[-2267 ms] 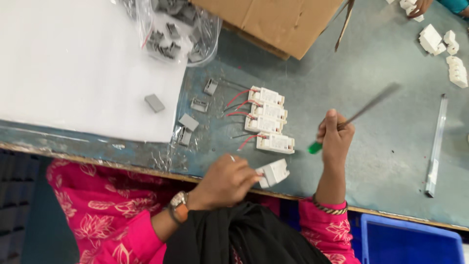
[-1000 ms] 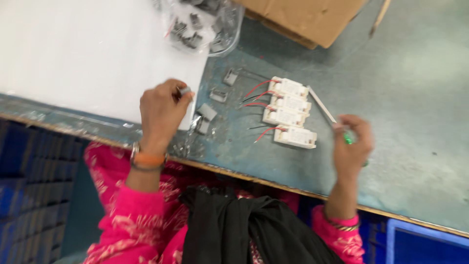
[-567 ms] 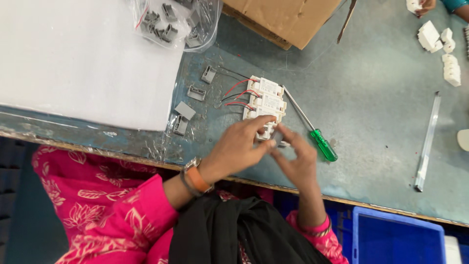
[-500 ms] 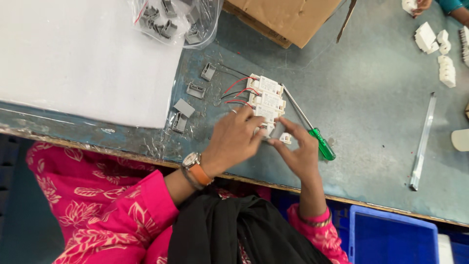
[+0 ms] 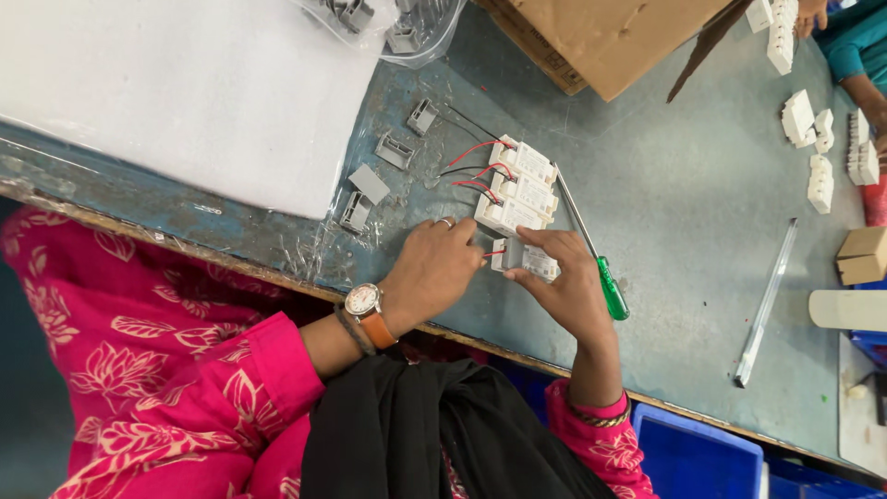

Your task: The person assembles small white electrical components on a workbench. They use a green-handled screwdriver to tighten screws on the components, attach gray plastic clips, and place finished units into a cardboard box.

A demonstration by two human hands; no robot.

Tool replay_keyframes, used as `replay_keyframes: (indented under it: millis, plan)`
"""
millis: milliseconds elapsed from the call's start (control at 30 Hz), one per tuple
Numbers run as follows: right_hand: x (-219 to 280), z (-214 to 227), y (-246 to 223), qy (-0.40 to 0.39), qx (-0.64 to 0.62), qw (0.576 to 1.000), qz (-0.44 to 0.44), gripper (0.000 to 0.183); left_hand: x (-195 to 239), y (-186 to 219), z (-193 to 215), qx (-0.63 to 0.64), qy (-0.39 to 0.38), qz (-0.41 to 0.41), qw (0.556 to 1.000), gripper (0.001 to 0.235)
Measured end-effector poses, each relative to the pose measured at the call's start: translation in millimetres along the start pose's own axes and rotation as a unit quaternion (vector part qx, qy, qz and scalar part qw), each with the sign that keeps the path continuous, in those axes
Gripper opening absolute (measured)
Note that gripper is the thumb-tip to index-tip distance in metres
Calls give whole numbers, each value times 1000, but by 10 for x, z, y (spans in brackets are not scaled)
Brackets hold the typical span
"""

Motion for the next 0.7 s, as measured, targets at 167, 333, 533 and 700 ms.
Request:
replay_keyframes:
  millis: [167, 333, 533, 700]
  plan:
    - [-85, 44, -73, -38, 43, 998, -24, 47, 21, -12, 17, 5, 4, 5, 1000, 15]
    - [-150, 94, -184, -61, 53, 997, 17, 43, -8, 30, 155, 28, -29, 21, 999, 16]
    - [-211, 117, -91, -106, 81, 990, 36, 38, -91, 175, 197, -15, -95, -45, 994, 60]
    - [-166, 92, -79, -85, 81, 992, 38, 27, -92, 139, -4, -38, -154, -66, 985, 66]
Point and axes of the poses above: each hand's wrist, its own x-axis away from the middle knuckle, its own z-axis out of the back of the hand, y = z × x, the point moved 4 cm from there along -x, towards the middle knuckle, and after that the axes turned 5 degrees about x, right-handed, at the moved point
